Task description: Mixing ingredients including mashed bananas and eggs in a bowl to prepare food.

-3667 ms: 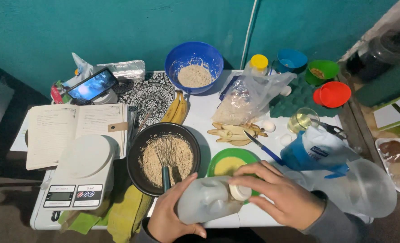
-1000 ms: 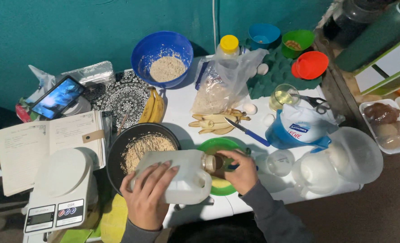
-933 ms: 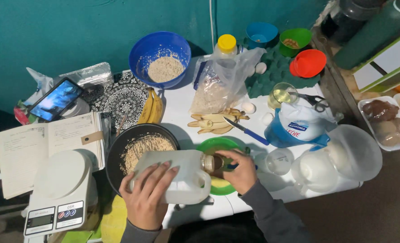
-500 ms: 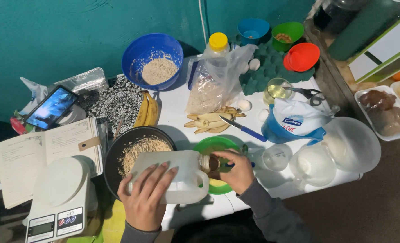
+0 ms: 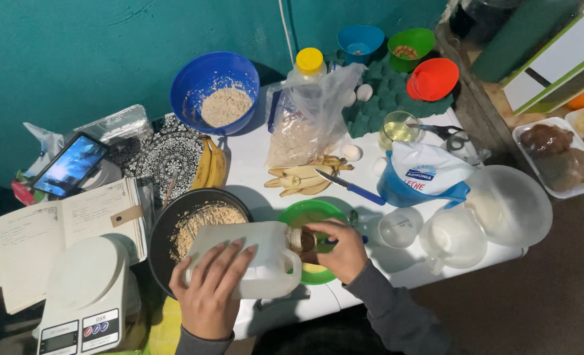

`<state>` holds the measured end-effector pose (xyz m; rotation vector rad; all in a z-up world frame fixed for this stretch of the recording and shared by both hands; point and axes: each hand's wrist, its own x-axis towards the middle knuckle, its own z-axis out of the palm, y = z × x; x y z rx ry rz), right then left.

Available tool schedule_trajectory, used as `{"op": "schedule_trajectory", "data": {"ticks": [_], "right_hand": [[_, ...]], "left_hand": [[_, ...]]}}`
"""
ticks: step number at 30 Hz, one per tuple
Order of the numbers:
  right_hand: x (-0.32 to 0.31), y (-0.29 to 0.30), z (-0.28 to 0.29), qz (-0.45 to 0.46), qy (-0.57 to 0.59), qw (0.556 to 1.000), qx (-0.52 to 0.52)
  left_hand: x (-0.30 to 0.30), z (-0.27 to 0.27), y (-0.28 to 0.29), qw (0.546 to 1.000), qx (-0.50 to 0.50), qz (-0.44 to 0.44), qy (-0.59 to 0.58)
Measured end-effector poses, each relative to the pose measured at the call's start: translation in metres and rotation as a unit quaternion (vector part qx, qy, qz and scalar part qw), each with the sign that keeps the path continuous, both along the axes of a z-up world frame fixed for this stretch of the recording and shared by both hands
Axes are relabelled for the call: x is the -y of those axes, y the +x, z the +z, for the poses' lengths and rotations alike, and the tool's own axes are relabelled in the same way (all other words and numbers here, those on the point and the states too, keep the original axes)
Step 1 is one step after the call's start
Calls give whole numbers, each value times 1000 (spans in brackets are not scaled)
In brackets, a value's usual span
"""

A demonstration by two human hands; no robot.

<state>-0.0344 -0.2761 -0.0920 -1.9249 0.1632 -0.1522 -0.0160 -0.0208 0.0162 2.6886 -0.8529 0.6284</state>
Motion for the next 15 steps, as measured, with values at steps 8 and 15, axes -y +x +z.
{"op": "schedule_trajectory", "data": {"ticks": [8,15], "right_hand": [[1,1,4,6,4,1000,10],[1,1,5,9,-1,1000,6]], "left_hand": [[1,2,1,1000,-3,-2,5],[1,3,1,1000,0,-6,14]]}}
